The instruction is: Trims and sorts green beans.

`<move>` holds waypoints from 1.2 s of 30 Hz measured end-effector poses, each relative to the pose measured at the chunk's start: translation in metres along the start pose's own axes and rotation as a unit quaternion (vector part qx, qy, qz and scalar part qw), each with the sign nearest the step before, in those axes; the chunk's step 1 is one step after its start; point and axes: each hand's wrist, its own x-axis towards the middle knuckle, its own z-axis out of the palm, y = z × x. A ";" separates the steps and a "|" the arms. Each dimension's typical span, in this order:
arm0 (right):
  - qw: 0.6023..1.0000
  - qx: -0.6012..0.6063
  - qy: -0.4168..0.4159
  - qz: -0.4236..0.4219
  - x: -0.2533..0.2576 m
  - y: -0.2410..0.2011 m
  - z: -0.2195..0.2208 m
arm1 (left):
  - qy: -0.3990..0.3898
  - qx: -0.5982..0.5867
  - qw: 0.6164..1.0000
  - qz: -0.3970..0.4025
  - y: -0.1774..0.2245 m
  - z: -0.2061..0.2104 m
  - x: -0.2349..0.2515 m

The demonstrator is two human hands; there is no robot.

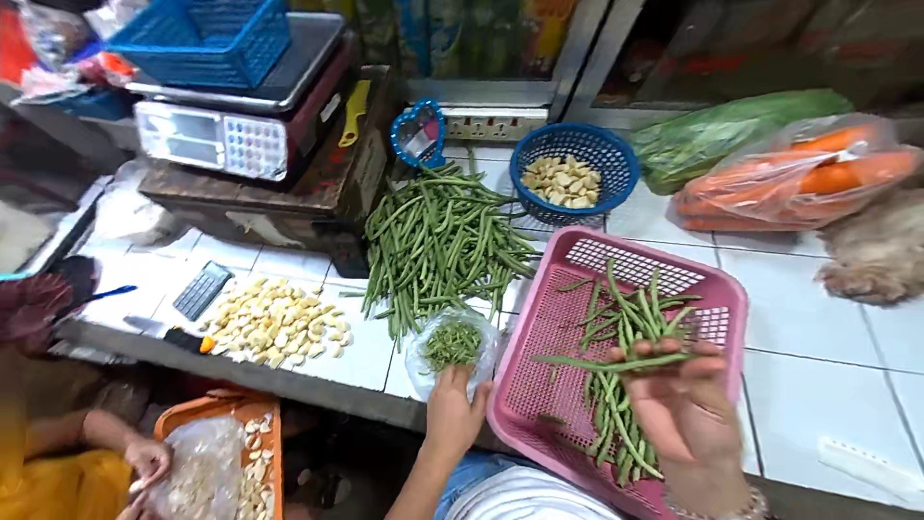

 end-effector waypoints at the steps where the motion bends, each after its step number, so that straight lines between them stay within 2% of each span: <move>1: 0.999 0.015 0.027 0.020 0.000 0.006 0.002 | 0.003 -0.061 0.997 0.057 0.007 0.002 -0.005; 4: 0.992 0.069 0.086 0.062 0.002 0.019 0.012 | 0.016 -0.205 0.963 0.174 0.016 0.008 -0.008; 6: 0.986 0.100 0.115 0.070 0.004 0.024 0.020 | 0.041 -0.262 0.948 0.178 0.008 0.009 -0.002; 8: 0.980 0.111 0.148 0.072 0.005 0.029 0.024 | 0.023 -0.291 0.941 0.169 0.000 0.003 0.006; 9: 0.980 0.090 0.164 0.072 0.005 0.033 0.024 | 0.001 -0.299 0.938 0.174 -0.003 -0.001 0.010; 11: 0.978 -0.039 0.183 0.094 -0.001 0.042 0.023 | -0.025 -0.285 0.936 0.204 -0.006 -0.008 0.015; 13: 0.959 -0.173 0.158 0.162 -0.012 0.050 0.026 | -0.008 -0.239 0.941 0.239 -0.005 -0.010 0.019; 16: 0.938 -0.194 0.168 0.231 -0.028 0.062 0.048 | 0.027 -0.193 0.937 0.289 -0.003 -0.006 0.024; 18: 0.946 -0.187 0.177 0.195 -0.032 0.068 0.056 | 0.007 -0.213 0.933 0.290 0.001 -0.005 0.025; 22: 0.953 -0.260 0.135 0.079 -0.037 0.073 0.051 | -0.095 -0.272 0.936 0.204 0.009 -0.017 0.026; 25: 0.956 -0.236 0.148 0.097 -0.041 0.079 0.052 | -0.118 -0.254 0.942 0.186 0.010 -0.023 0.030; 27: 0.959 -0.194 0.167 0.120 -0.041 0.081 0.057 | -0.082 -0.262 0.939 0.207 0.007 -0.020 0.030; 28: 0.962 -0.161 0.180 0.130 -0.040 0.081 0.060 | -0.037 -0.255 0.936 0.239 0.004 -0.015 0.030; 32: 0.949 -0.120 0.241 0.166 -0.033 0.078 0.077 | 0.142 -0.123 0.883 0.431 -0.012 -0.002 0.035; 34: 0.941 -0.148 0.232 0.198 -0.029 0.074 0.080 | 0.170 -0.059 0.855 0.487 -0.017 -0.008 0.039; 36: 0.932 -0.213 0.174 0.238 -0.024 0.070 0.078 | 0.148 -0.015 0.838 0.524 -0.024 -0.020 0.042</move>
